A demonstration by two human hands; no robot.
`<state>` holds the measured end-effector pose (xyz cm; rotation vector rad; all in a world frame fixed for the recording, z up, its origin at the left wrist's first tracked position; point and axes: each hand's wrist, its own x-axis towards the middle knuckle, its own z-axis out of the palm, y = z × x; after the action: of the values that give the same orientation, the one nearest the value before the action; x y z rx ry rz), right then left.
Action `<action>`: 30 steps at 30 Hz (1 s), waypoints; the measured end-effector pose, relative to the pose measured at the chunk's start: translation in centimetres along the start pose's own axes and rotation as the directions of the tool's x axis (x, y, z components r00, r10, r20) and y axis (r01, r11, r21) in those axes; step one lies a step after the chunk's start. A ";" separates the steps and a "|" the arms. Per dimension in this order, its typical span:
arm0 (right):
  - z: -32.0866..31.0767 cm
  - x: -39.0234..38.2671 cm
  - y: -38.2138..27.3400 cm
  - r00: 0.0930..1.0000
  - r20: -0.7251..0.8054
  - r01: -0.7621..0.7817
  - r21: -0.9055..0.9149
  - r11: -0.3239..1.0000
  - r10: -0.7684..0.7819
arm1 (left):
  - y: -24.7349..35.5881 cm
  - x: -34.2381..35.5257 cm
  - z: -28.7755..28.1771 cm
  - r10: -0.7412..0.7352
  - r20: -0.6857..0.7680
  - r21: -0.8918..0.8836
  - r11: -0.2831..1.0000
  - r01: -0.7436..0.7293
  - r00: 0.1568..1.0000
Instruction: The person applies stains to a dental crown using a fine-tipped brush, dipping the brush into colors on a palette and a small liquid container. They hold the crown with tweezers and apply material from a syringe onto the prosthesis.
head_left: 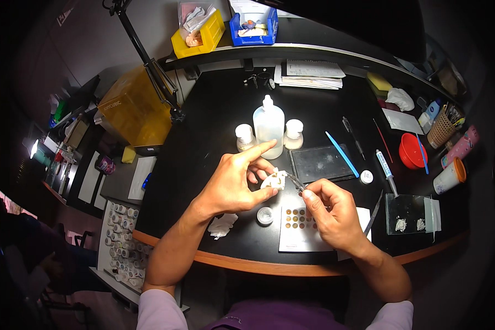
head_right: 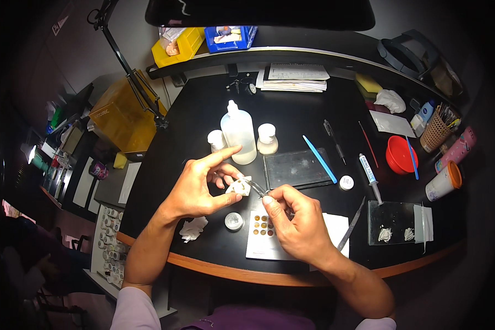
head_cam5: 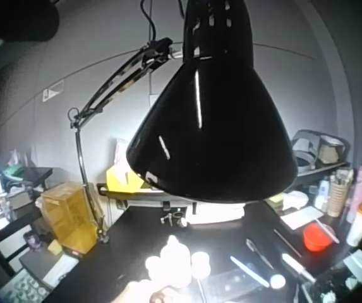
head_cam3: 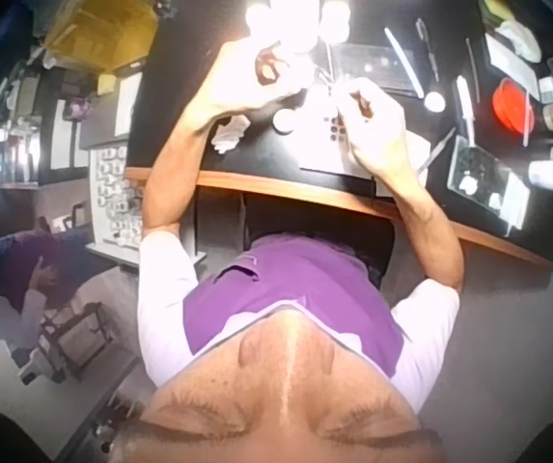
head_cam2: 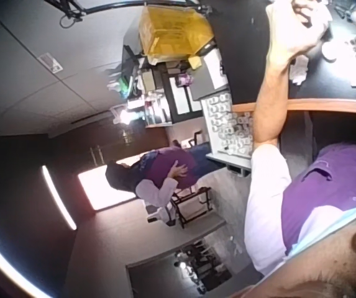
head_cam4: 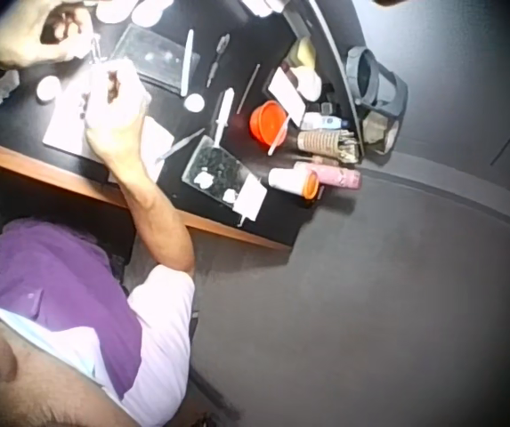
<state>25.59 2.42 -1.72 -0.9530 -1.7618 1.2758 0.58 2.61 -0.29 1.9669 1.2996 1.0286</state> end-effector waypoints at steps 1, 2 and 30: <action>0.1 0.0 -0.1 1.000 -0.014 0.008 -0.023 1.000 -0.009 | 0.2 -0.1 0.0 0.004 -0.001 -0.005 1.000 -0.004 1.000; 0.2 0.1 -0.1 1.000 -0.025 0.017 -0.044 0.999 -0.018 | 0.3 -0.2 0.0 0.006 -0.003 -0.008 1.000 -0.006 1.000; 0.1 0.2 -0.5 0.999 -0.029 0.023 -0.142 0.990 -0.027 | 0.6 -0.5 0.1 0.082 -0.040 -0.046 0.995 -0.084 0.996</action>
<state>25.35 2.46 -1.23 -1.0211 -1.8538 1.1266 0.85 1.90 -0.07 1.9889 1.2105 1.1322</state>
